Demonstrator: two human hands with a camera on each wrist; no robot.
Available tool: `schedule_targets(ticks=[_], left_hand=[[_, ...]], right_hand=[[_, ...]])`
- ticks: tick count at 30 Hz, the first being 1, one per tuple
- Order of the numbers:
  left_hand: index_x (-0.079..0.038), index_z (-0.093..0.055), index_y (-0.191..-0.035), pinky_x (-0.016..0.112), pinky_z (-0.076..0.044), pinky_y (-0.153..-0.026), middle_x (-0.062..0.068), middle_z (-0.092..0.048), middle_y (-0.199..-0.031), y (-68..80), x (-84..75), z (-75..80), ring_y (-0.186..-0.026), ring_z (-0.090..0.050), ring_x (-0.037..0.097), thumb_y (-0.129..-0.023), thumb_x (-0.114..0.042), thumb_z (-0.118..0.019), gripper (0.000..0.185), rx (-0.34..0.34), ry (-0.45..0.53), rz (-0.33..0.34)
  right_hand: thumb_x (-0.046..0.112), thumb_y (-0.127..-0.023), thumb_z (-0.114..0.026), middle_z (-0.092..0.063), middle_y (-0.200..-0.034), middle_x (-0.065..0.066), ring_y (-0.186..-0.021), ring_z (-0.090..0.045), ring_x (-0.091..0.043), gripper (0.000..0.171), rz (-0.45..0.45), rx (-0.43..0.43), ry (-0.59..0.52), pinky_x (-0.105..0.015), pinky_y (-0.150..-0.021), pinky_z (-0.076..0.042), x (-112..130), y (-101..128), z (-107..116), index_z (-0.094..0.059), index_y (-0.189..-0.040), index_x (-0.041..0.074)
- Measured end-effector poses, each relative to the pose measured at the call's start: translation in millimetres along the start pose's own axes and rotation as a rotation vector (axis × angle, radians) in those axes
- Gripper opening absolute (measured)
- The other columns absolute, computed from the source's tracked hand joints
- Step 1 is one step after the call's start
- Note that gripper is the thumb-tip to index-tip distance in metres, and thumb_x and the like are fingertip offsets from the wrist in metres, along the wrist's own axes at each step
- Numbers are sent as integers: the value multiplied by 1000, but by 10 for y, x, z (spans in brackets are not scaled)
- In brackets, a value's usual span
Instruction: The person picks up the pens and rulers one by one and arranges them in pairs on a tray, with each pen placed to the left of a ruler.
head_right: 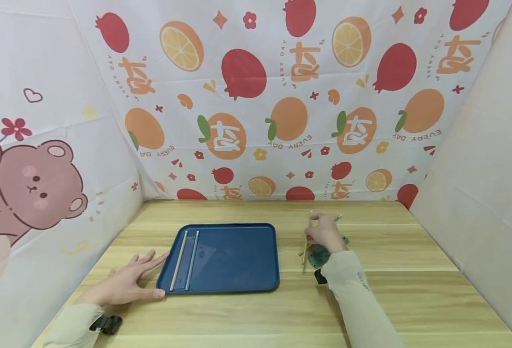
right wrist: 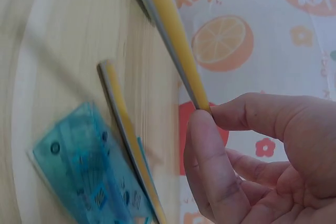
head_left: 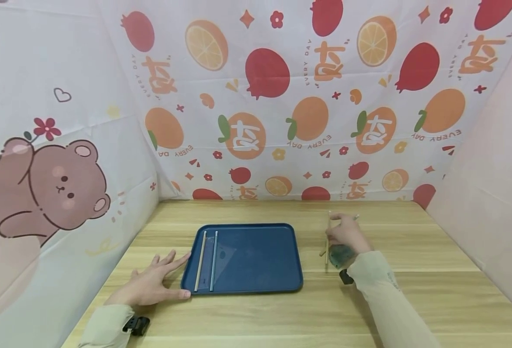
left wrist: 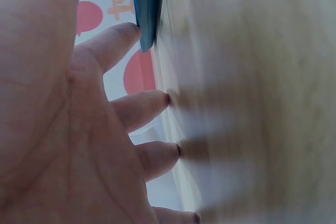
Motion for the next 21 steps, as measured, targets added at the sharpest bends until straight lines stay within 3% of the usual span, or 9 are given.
schedule_targets(ticks=[21], left_hand=[[-27,-40,-168,103,-14,-92,33,-30,-171,16,4,-6,-148,-21,77,-81,-74,-81,107,-9,1,-3]], right_hand=[[8,-102,-68,-77,-98,-17,-75,-78,-20,61,58,40,15,-39,-77,-67,216,78,-311,-45,-157,-4]])
Point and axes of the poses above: each hand's wrist, its own y-axis away from the middle knuckle, its own z-axis out of the back of the hand, x = y × z, the point moved 7 cm from there along -y, towards the middle knuckle
